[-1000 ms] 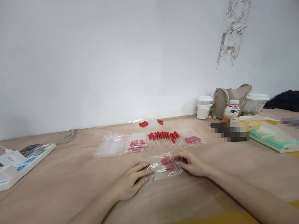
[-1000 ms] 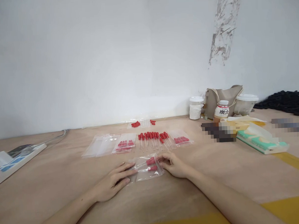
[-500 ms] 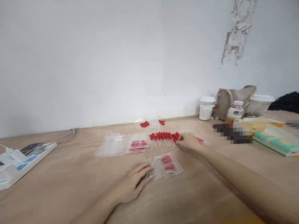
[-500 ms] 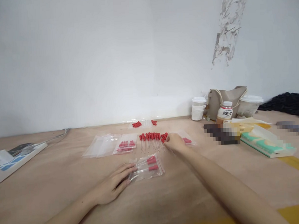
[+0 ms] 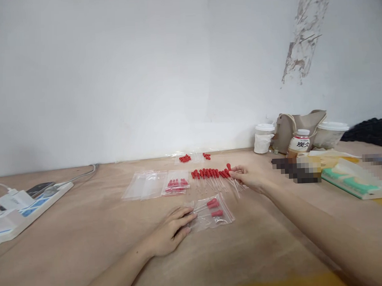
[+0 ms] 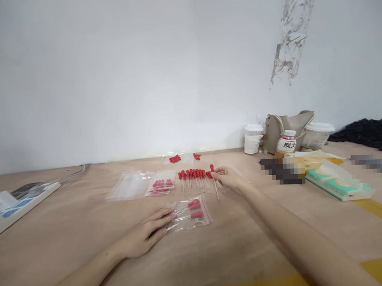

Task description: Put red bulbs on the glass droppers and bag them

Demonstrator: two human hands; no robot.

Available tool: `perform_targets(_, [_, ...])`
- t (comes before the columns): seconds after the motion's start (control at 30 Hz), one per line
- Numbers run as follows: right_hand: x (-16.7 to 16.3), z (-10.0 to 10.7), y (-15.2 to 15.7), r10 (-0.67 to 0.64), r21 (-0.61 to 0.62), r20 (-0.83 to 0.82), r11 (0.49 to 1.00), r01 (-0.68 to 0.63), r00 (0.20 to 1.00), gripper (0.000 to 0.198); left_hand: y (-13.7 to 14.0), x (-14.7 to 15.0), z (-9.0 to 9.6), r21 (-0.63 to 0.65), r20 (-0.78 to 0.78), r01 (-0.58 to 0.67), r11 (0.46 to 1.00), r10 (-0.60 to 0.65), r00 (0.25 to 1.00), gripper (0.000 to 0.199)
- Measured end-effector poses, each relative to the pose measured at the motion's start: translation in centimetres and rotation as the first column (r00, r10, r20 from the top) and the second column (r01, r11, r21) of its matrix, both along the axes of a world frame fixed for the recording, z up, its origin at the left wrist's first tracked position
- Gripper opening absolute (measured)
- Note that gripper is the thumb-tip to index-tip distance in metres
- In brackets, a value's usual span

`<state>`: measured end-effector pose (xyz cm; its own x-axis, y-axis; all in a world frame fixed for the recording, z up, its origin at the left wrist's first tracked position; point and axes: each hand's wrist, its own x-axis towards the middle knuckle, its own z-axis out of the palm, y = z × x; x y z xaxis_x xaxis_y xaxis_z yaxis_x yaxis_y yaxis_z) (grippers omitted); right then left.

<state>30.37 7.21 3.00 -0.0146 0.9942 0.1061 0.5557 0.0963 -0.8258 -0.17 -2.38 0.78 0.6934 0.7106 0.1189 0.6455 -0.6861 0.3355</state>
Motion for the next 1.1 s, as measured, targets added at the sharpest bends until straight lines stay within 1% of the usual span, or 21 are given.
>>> perform_targets(0.03, [0.2,-0.6,-0.7,0.025,0.036,-0.178,0.999,-0.019,0.984,0.041,0.0,0.0,0.0,0.002,-0.006,0.000,1.000,0.000,1.000,0.040])
perform_targets(0.07, [0.3,-1.3,-1.4,0.049,0.071,-0.328,0.997,-0.027,0.944,0.049,0.0,0.0,0.0,0.005,-0.009,0.000,1.000,0.000,1.000,0.040])
perform_targets(0.1, [0.3,-2.0,-1.9,0.068,0.099,-0.431,0.995,-0.028,0.900,0.057,0.0,0.0,0.0,0.007,-0.008,-0.002,1.000,0.002,1.000,0.040])
perform_targets(0.13, [0.3,-2.7,-2.4,0.075,0.122,-0.490,0.992,-0.017,0.869,0.062,0.0,0.0,0.0,0.010,-0.005,-0.002,1.000,0.002,1.000,0.040])
perform_targets(0.23, [0.3,-4.2,-3.4,0.049,0.161,-0.571,0.986,0.053,0.819,0.066,0.0,0.0,0.0,0.013,0.001,-0.003,1.000,0.003,1.000,0.040])
perform_targets(0.3, [0.1,-4.6,-3.8,0.026,0.165,-0.597,0.982,0.091,0.801,0.063,-0.1,0.0,0.0,0.009,0.000,-0.004,1.000,0.004,1.000,0.040])
perform_targets(0.4, [-0.5,-4.9,-4.3,0.015,0.161,-0.617,0.981,0.107,0.787,0.060,0.0,-0.1,-0.1,-0.001,0.006,-0.010,1.000,0.010,1.000,0.040])
perform_targets(0.5, [-1.4,-5.3,-4.6,0.031,0.149,-0.636,0.985,0.083,0.771,0.060,0.0,-0.1,-0.2,-0.006,0.019,-0.008,1.000,0.008,1.000,0.040])
perform_targets(0.6, [-2.0,-5.8,-4.9,0.082,0.123,-0.661,0.992,0.000,0.746,0.056,0.1,-0.2,-0.3,-0.013,0.019,-0.009,1.000,0.010,1.000,0.039])
perform_targets(0.67, [-1.9,-6.0,-5.0,0.100,0.084,-0.647,0.995,-0.060,0.756,0.049,0.1,-0.2,-0.3,-0.018,0.008,-0.015,1.000,0.015,1.000,0.039])
perform_targets(0.73, [-1.4,-5.8,-5.1,0.123,0.042,-0.557,0.992,-0.120,0.821,0.041,0.0,-0.2,-0.2,-0.018,-0.001,-0.018,1.000,0.018,1.000,0.039])
perform_targets(0.8, [-0.7,-5.5,-5.2,0.176,0.032,-0.395,0.984,-0.178,0.902,0.035,-0.1,-0.1,-0.1,-0.015,0.002,-0.019,1.000,0.019,1.000,0.039])
perform_targets(0.87, [-0.2,-5.3,-5.3,0.235,0.056,-0.239,0.972,-0.229,0.942,0.030,-0.1,-0.1,-0.1,-0.012,0.014,-0.018,1.000,0.018,1.000,0.039])
perform_targets(0.93, [-0.1,-5.3,-5.4,0.268,0.087,-0.133,0.962,-0.258,0.954,0.026,-0.1,-0.1,-0.1,-0.006,0.019,-0.016,1.000,0.017,1.000,0.039])
perform_targets(1.0, [-0.4,-5.5,-5.4,0.272,0.133,-0.077,0.956,-0.260,0.959,0.025,-0.1,-0.1,-0.2,0.003,0.018,-0.014,1.000,0.014,1.000,0.039])
perform_targets(1.1, [-1.2,-6.0,-5.4,0.248,0.245,-0.070,0.943,-0.224,0.966,0.024,-0.1,0.0,-0.1,0.021,0.021,-0.008,1.000,0.008,1.000,0.039])
